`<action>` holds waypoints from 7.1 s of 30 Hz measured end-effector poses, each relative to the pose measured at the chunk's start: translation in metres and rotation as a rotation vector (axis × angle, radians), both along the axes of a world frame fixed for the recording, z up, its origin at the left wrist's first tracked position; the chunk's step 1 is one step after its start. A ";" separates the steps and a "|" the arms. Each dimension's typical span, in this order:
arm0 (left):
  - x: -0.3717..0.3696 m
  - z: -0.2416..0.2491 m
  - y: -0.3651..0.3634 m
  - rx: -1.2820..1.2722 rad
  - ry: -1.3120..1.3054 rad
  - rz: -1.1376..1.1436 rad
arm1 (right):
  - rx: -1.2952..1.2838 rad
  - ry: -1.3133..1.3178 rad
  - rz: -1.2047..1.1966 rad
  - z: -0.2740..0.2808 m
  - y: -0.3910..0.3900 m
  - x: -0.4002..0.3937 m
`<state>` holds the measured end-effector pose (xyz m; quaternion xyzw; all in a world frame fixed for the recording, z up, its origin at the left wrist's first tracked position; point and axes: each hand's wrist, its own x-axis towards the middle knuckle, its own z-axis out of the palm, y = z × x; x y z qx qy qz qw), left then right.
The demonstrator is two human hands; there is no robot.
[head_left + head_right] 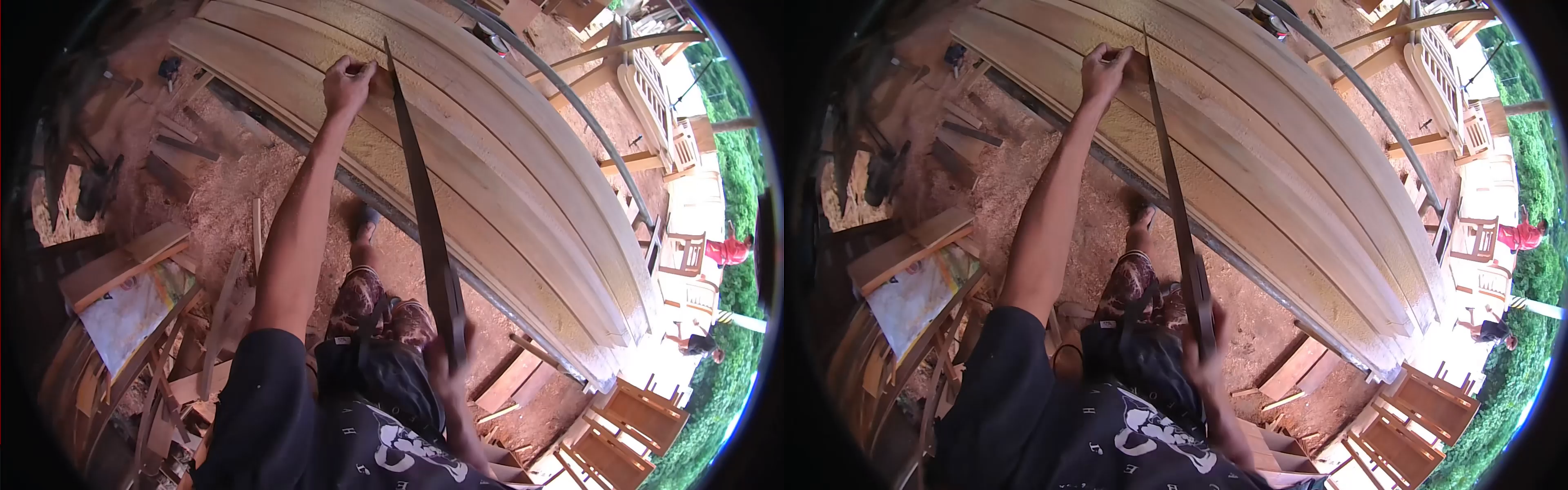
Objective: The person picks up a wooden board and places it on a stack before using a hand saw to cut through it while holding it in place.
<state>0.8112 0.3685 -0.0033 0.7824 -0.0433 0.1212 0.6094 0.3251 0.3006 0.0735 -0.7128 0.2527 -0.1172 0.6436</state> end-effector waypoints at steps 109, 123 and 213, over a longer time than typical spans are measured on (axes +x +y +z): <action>0.001 0.003 -0.003 -0.132 0.006 0.045 | -0.127 0.006 0.114 0.019 0.000 -0.062; 0.006 -0.007 0.004 -0.168 0.137 -0.096 | -0.148 -0.092 0.126 0.036 -0.018 0.258; 0.034 0.011 -0.018 -0.289 0.238 -0.068 | -0.091 -0.098 0.124 0.048 -0.024 0.286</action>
